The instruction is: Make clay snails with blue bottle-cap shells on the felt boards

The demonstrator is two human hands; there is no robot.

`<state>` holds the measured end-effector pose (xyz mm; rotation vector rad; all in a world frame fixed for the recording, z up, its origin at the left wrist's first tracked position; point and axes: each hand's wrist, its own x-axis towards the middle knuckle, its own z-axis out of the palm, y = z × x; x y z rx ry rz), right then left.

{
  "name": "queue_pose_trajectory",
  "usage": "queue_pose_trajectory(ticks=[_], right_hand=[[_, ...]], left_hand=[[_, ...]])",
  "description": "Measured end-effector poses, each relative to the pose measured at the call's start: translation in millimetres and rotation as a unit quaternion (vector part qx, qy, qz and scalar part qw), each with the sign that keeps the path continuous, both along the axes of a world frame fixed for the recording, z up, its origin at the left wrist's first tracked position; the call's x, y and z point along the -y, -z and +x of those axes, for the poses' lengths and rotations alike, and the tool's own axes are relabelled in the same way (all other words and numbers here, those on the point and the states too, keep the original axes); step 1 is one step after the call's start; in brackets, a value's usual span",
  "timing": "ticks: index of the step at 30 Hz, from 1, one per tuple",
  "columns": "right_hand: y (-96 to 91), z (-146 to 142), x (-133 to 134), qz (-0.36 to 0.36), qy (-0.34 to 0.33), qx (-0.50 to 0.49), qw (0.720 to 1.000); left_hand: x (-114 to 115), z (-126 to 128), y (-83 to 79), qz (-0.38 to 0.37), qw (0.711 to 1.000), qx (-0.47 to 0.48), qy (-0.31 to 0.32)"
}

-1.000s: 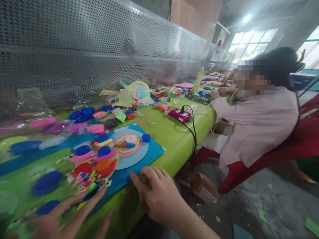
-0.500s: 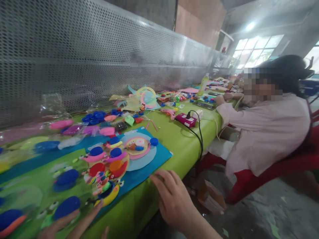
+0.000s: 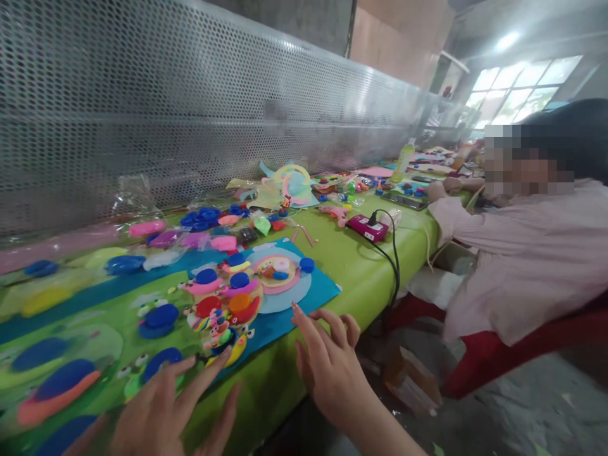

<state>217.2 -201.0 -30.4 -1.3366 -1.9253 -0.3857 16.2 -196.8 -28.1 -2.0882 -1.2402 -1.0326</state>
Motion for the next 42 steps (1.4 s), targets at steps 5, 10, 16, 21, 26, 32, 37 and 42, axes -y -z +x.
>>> queue_pose_trajectory(ticks=[5, 10, 16, 21, 26, 32, 37, 42], right_hand=[[1.8, -4, -3, 0.016, 0.058, -0.089, 0.994], [9.1, -11, 0, -0.033, 0.061, -0.174, 0.982], [15.4, -27, -2, -0.035, 0.114, -0.232, 0.965], [16.0, -36, -6, -0.015, 0.153, -0.257, 0.954], [15.3, -43, -10, -0.034, 0.142, -0.301, 0.942], [5.2, -43, -10, -0.023, 0.166, -0.271, 0.948], [1.1, -37, -12, -0.008, 0.199, -0.254, 0.947], [0.1, -36, -10, -0.019, 0.146, -0.231, 0.962]], left_hand=[[-14, 39, -22.8, -0.035, 0.999, -0.007, 0.025], [-24, 42, -20.5, -0.027, 0.998, -0.026, 0.058], [-28, 43, -16.1, -0.058, 0.995, -0.013, 0.086], [-25, 50, -18.6, -0.134, 0.987, -0.028, 0.082], [-27, 53, -21.6, -0.166, 0.981, -0.011, 0.096], [-30, 51, -20.0, -0.12, 0.988, -0.018, 0.093], [-26, 52, -20.2, -0.117, 0.989, -0.021, 0.091], [-28, 51, -17.8, -0.117, 0.988, -0.022, 0.1]])
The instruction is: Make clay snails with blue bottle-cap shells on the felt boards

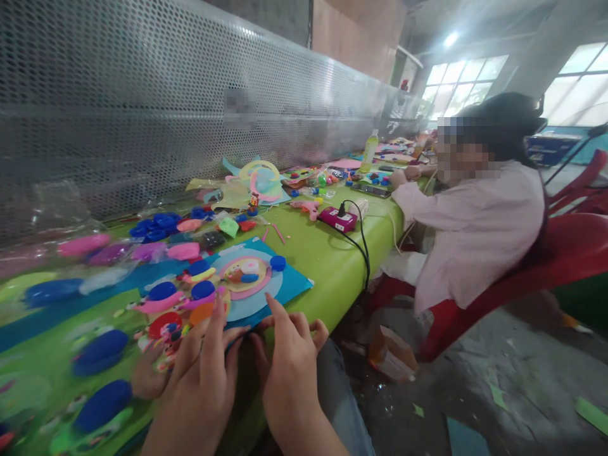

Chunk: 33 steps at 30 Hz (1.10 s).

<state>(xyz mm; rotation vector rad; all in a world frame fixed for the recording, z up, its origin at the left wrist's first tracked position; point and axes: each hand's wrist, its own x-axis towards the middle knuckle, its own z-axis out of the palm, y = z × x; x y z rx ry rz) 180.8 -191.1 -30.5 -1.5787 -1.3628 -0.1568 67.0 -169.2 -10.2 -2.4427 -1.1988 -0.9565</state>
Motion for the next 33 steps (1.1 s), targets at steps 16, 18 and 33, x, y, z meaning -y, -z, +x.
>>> queue_pose_trajectory(ticks=[16, 18, 33], right_hand=[[-32.9, 41, -34, -0.015, -0.2, 0.404, 0.893], [-34.0, 45, -35, -0.04, -0.22, 0.397, 0.89], [-35.3, 55, -43, -0.12, -0.307, 0.301, 0.895]], left_hand=[[1, -1, 2.9, 0.007, 0.999, -0.036, -0.005], [1, -1, 2.7, 0.015, 0.999, -0.035, -0.002], [0, -1, 6.2, 0.068, 0.997, -0.044, -0.022]])
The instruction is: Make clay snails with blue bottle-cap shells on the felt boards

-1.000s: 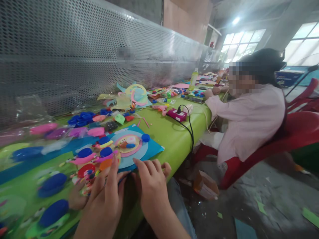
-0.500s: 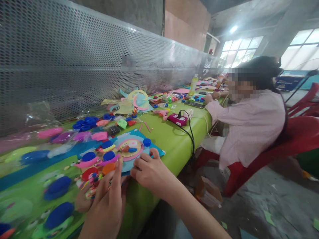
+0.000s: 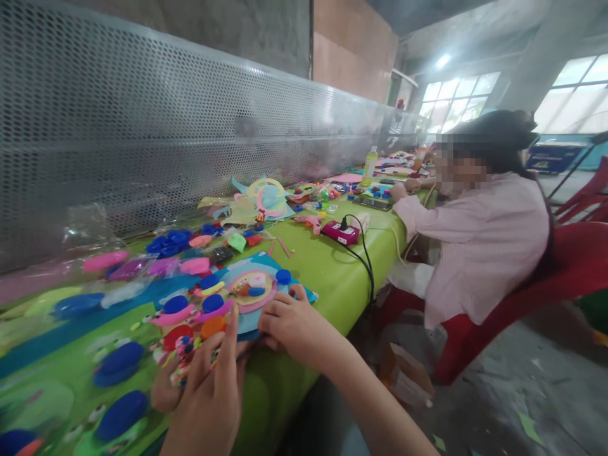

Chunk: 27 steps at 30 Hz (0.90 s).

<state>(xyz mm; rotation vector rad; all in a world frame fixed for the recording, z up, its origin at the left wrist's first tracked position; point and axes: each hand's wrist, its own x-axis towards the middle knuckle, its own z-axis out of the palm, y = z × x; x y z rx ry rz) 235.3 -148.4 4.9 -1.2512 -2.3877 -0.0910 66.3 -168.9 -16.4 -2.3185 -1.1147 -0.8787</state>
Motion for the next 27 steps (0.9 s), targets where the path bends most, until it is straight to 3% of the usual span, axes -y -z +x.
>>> queue_pose_trajectory(ticks=[4, 11, 21, 27], right_hand=[[0.7, 7, 1, -0.029, -0.019, -0.055, 0.998], [1.5, 1, -1, -0.02, -0.025, -0.027, 0.999], [-0.1, 7, -5, -0.045, -0.08, -0.082, 0.992], [-0.9, 15, 1, -0.039, -0.06, -0.089, 0.993]], left_hand=[[0, 3, -0.6, 0.027, 0.999, 0.024, -0.016], [1, 4, 2.2, 0.034, 0.999, 0.025, -0.021], [1, 5, 2.3, 0.042, 0.998, 0.043, -0.023], [-4, 3, 2.1, 0.071, 0.997, 0.026, 0.015]])
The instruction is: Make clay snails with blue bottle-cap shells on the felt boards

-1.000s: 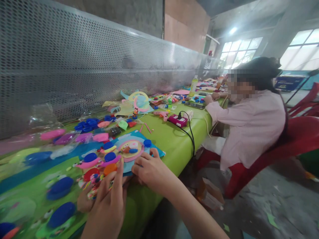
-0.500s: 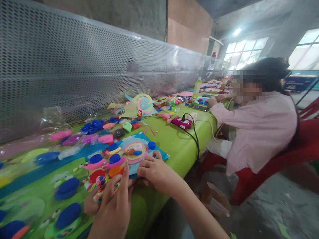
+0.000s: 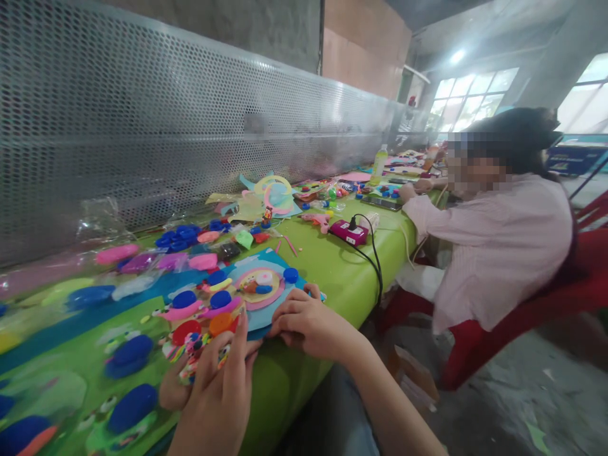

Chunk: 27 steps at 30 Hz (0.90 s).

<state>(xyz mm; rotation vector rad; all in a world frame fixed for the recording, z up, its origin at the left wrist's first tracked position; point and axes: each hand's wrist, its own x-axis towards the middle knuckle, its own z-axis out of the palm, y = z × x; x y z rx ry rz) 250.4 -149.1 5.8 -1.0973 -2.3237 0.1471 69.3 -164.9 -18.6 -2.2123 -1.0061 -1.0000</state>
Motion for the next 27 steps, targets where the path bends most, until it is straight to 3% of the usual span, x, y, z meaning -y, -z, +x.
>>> queue_pose_trajectory(ticks=[7, 12, 20, 23, 27], right_hand=[[5.2, -4, 2, 0.001, 0.026, 0.015, 1.0], [13.5, -6, -4, 0.091, 0.035, 0.013, 0.995], [6.6, 0, 6, 0.17, 0.079, 0.071, 0.98], [5.0, 3, 10, 0.181, 0.075, 0.067, 0.978], [7.9, 5, 15, 0.173, 0.083, 0.014, 0.981]], left_hand=[[5, 1, -1.2, -0.029, 0.999, 0.002, -0.034], [3, 0, -1.7, -0.009, 0.999, -0.012, -0.035], [1, -1, 0.6, -0.013, 1.0, 0.002, 0.0], [3, 0, 1.6, -0.056, 0.998, 0.016, -0.018], [6, 1, 1.4, -0.051, 0.998, 0.018, -0.031]])
